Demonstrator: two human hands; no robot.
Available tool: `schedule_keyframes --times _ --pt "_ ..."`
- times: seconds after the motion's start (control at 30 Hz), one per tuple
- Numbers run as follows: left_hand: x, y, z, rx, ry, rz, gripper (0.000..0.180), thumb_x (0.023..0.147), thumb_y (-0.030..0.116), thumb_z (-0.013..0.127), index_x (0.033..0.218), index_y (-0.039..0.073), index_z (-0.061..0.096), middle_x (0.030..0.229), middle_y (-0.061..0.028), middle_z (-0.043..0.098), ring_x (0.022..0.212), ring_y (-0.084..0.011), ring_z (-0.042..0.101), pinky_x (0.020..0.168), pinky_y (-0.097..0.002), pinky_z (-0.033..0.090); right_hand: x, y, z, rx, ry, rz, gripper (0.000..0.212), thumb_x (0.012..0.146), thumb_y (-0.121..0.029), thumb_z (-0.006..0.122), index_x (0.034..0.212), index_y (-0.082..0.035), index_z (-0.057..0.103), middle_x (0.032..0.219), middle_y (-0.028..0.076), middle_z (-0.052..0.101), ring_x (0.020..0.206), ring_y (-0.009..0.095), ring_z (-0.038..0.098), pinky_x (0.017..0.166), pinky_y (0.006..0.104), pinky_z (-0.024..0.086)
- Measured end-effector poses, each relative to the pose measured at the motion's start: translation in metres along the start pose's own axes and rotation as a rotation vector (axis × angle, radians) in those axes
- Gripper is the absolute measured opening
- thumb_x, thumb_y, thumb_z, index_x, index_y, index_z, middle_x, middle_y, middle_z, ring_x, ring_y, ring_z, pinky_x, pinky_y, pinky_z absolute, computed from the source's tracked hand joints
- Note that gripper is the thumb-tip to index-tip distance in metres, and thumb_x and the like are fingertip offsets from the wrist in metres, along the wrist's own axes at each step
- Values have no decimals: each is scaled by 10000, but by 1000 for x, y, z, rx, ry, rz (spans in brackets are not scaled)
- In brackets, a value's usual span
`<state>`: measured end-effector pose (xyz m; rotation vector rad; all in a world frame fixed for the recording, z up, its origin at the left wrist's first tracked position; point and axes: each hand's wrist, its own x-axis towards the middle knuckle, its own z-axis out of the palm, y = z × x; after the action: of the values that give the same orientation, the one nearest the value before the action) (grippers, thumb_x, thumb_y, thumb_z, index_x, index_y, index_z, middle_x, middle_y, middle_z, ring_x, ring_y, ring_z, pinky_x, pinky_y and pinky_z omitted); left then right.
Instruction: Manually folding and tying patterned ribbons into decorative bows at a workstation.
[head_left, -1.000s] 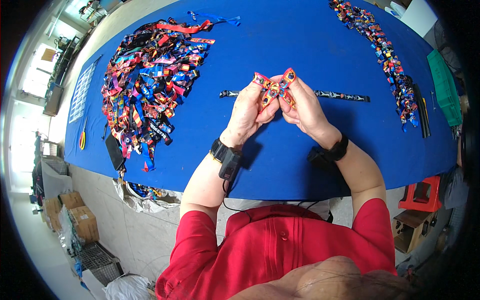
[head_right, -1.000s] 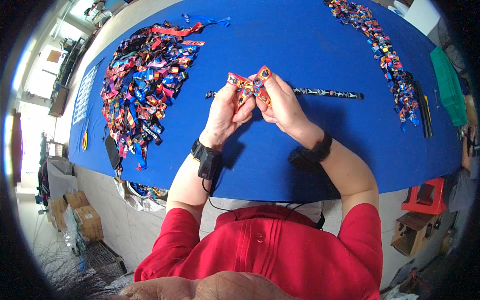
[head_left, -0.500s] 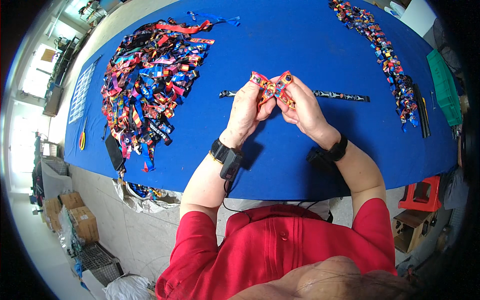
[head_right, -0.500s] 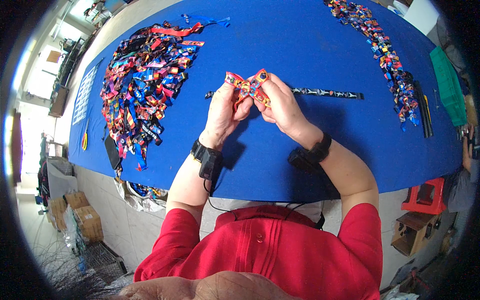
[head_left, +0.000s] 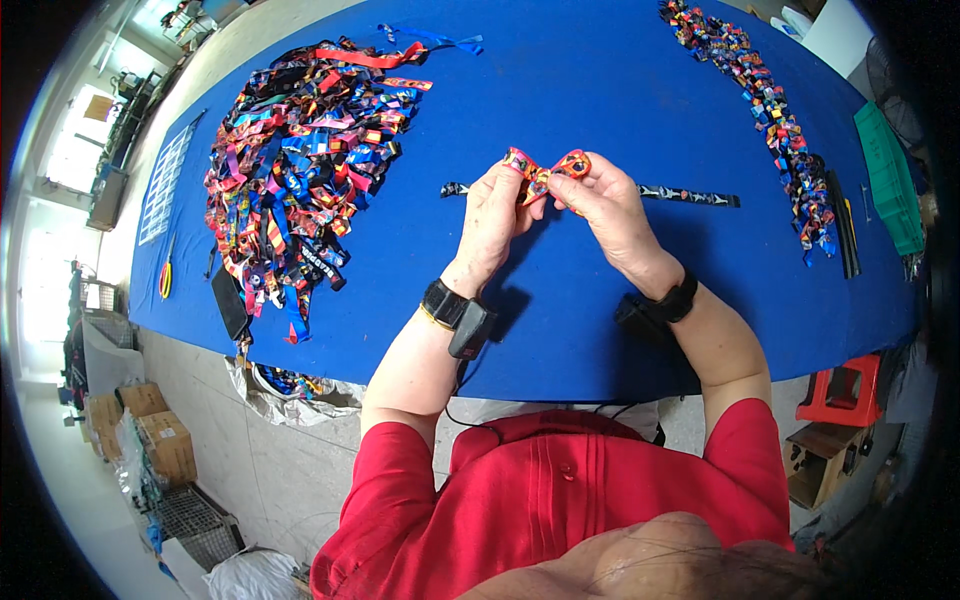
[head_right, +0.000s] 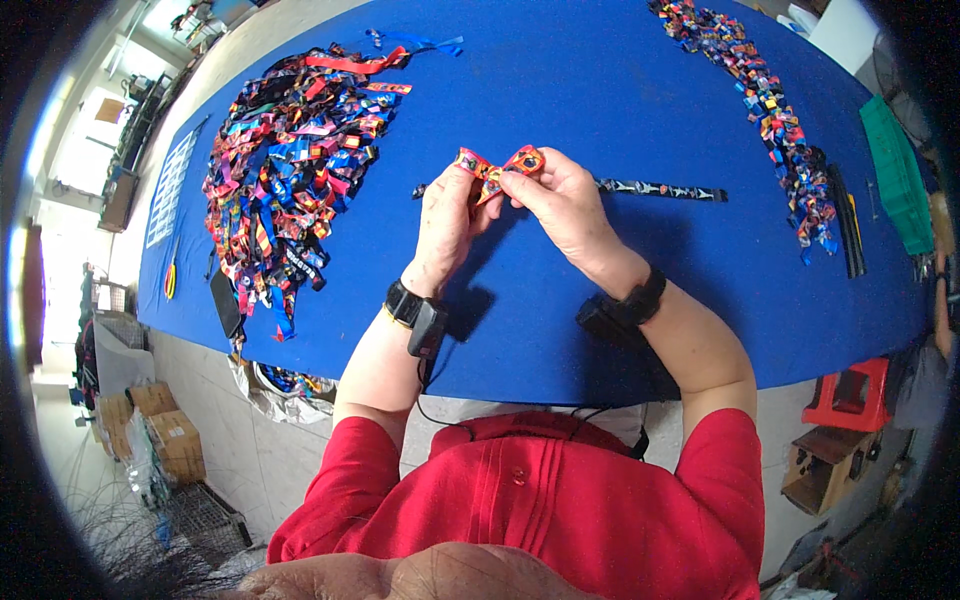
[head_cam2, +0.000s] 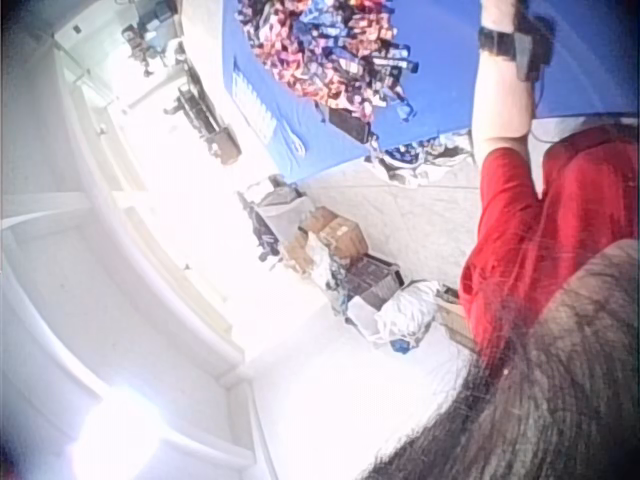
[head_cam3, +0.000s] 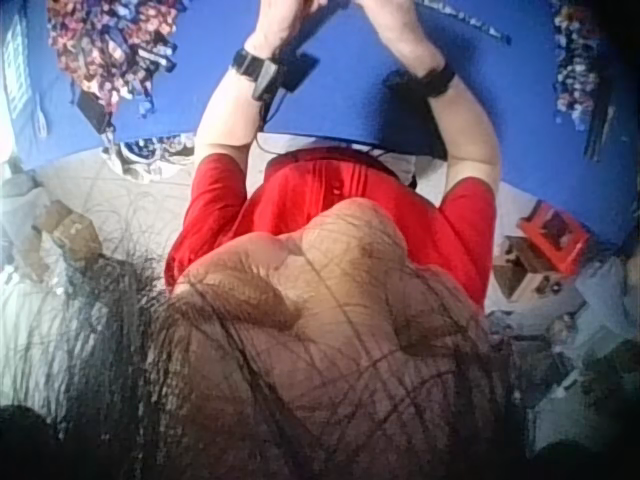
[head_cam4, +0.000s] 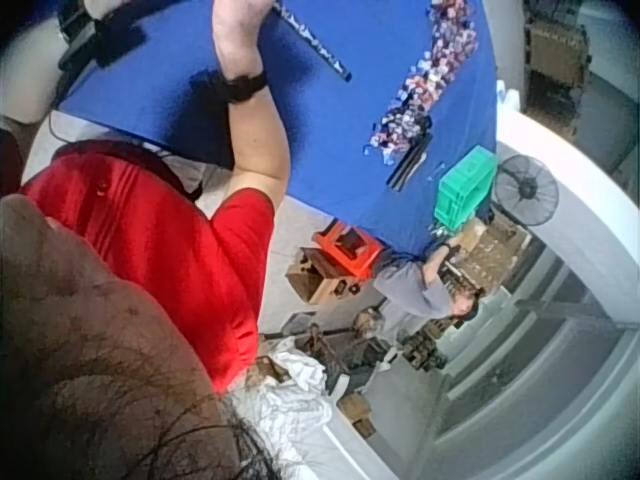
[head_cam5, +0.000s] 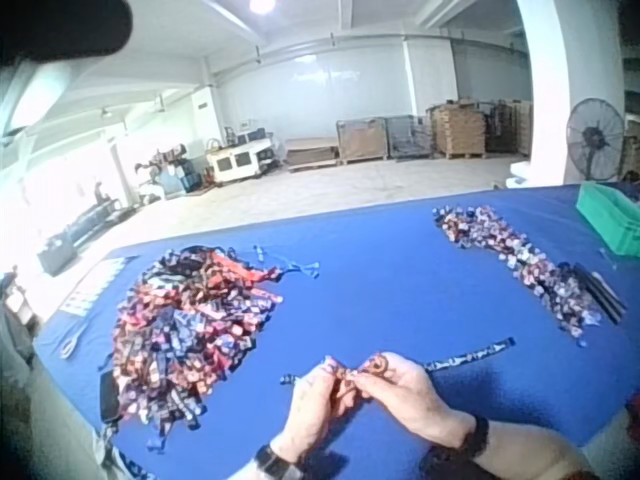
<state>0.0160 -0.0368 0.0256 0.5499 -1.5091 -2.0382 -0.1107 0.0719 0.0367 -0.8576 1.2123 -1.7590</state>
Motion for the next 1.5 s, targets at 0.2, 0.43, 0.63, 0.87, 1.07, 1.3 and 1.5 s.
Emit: schedule_keyframes --times 0.2,0.43,0.63,0.87,1.07,1.3,1.5 --pt "5 -5 5 -19 180 189 199 1013 248 525 953 67 582 782 14 580 668 -59 510 609 -213 429 7 0 -7 -38 116 -99 72 944 -74 644 979 -41 591 875 2 634 765 49 576 689 210 476" --pt "-4 -7 12 249 153 407 62 946 59 624 996 25 611 898 -2 627 774 -66 561 713 -226 474 5 0 -3 -285 233 -230 123 916 -64 679 985 -11 591 867 11 653 762 53 601 654 235 499" --pt "-4 -5 10 243 84 334 208 924 87 655 1120 19 646 952 2 661 842 -66 576 746 -234 482 -1 -6 8 -655 190 -461 185 880 -27 671 1062 -15 635 855 52 662 717 111 624 670 263 517" --pt "-1 -3 7 -54 2 151 191 961 152 643 1101 22 662 1018 -7 677 920 -63 586 833 -230 472 -3 -7 7 -597 96 -468 221 915 -31 600 1132 0 629 922 87 682 782 146 661 721 264 528" --pt "7 -16 -7 -232 86 189 133 989 125 591 1029 33 679 971 -26 703 871 -66 616 822 -227 474 -7 -29 3 -321 -7 -257 188 962 -59 573 1131 8 621 943 19 643 820 58 594 748 227 495" --pt "9 -7 1 -253 87 81 181 1007 185 575 991 16 636 898 -55 700 743 -114 673 700 -219 504 -72 -117 20 145 -629 -504 150 913 -122 603 914 -30 721 709 53 622 573 155 549 573 298 431" --pt "9 -12 -7 -263 51 64 215 1024 152 498 1071 -35 594 1010 -136 693 865 -231 718 793 -317 589 -78 -142 32 278 -1009 -495 89 896 -121 705 935 -121 785 797 68 679 543 109 576 585 270 413"
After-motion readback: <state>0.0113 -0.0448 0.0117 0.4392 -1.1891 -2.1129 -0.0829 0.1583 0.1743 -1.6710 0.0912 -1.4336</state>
